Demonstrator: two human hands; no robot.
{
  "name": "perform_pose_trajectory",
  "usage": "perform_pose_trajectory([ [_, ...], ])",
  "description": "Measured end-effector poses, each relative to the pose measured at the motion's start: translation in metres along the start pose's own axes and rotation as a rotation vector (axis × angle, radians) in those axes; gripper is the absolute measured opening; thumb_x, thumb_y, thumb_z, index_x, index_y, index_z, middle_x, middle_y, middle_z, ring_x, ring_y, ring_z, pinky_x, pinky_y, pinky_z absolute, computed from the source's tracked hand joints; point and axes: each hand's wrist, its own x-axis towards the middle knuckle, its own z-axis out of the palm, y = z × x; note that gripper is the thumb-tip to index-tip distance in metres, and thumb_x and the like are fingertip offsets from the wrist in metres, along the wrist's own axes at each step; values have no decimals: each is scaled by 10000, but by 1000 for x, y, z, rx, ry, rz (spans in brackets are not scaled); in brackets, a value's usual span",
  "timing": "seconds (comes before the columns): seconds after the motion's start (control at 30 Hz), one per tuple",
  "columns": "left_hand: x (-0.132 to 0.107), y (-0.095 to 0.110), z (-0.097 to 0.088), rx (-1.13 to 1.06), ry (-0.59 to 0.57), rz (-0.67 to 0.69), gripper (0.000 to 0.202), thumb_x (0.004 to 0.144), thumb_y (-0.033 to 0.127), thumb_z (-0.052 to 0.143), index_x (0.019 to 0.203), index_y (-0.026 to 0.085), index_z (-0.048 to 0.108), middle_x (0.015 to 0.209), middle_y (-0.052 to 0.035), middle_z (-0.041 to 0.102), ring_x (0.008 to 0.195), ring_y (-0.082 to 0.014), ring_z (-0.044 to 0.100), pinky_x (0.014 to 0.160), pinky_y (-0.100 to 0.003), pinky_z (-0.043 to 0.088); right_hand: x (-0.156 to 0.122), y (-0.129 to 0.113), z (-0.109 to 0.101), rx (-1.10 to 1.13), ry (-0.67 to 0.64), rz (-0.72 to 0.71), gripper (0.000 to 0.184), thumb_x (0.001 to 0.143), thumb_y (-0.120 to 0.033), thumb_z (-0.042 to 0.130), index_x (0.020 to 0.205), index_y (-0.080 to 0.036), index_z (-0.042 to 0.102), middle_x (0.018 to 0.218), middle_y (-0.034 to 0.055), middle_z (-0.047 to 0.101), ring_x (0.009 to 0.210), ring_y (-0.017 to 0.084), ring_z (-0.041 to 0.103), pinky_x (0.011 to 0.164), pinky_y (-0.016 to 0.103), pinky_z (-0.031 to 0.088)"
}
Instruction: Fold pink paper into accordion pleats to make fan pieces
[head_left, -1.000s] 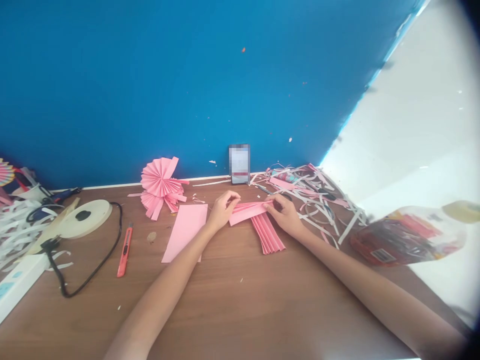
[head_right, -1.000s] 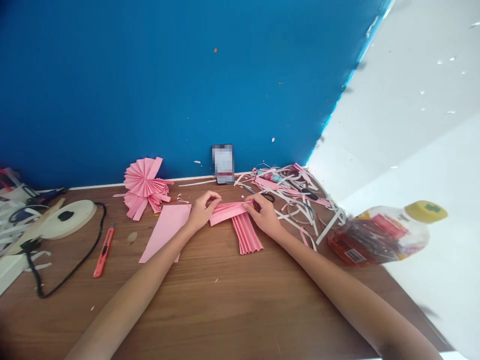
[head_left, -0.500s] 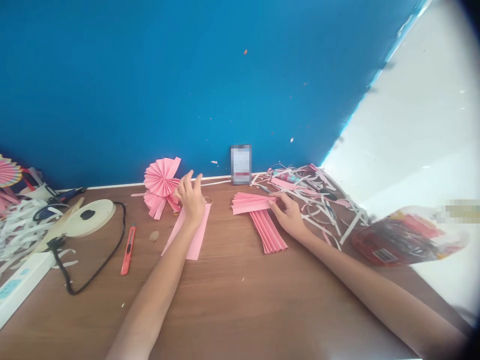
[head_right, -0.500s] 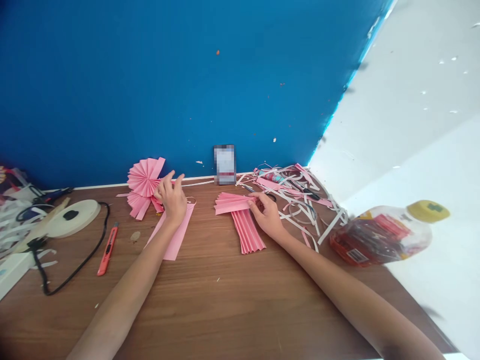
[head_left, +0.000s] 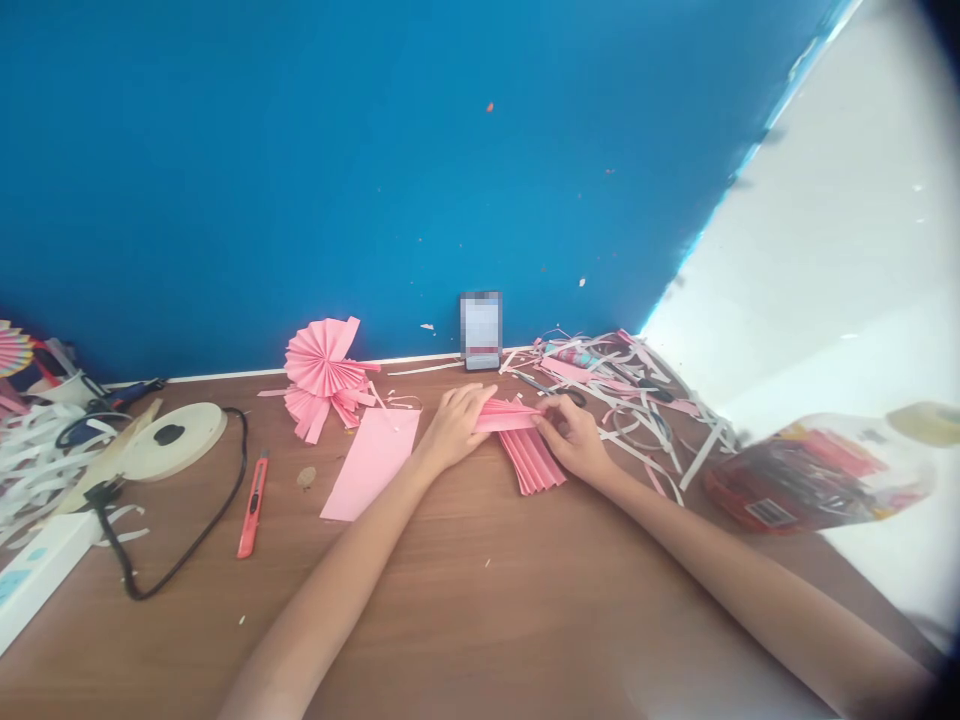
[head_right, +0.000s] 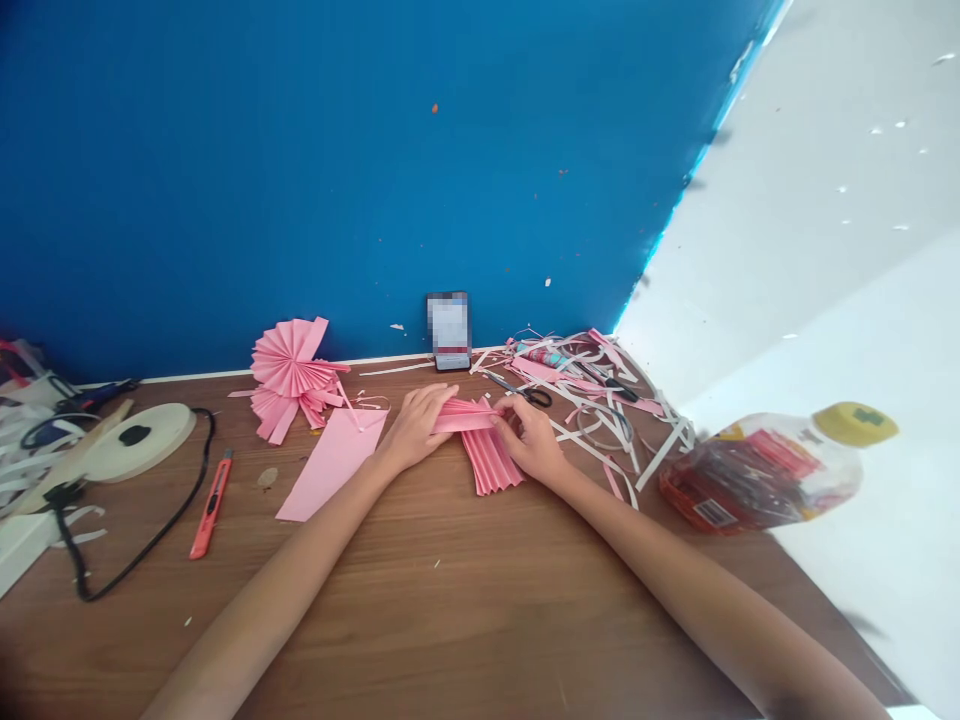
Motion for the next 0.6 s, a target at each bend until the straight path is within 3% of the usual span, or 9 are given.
perform_pose_trajectory([
  [0.23,-3,-9,-1,72,-63,50,385,906,455,510,1186,193,542,1053,-85,631,1006,-237,547,911,-387,350,-1,1,2,-123,31,-17,119,927,-307,465,986,-227,530,892,39,624,727,169,571,672,316,457],
  [0.33,-2,-8,0,61,-37,18,307,955,417,422,1104,194,572,1026,-73,632,964,-210,560,839,-342,375,0,0,2,-142,33,-47,193,941,-314,441,1090,-230,528,979,64,627,843,199,589,760,349,469],
  [0.47,-3,-9,2,38,1,-13,295,988,368,342,1013,200,584,1007,-61,622,954,-188,565,817,-311,398,1,-3,0,-138,-60,-145,355,920,-355,499,1258,-249,474,1135,88,602,1027,235,571,887,397,458],
  [0.6,-4,-11,3,29,-47,10,295,983,393,353,973,199,575,953,-52,618,902,-180,571,786,-294,413,-2,1,2,-149,-123,-235,295,949,-309,432,1222,-280,542,1132,79,601,1044,224,571,871,383,473],
])
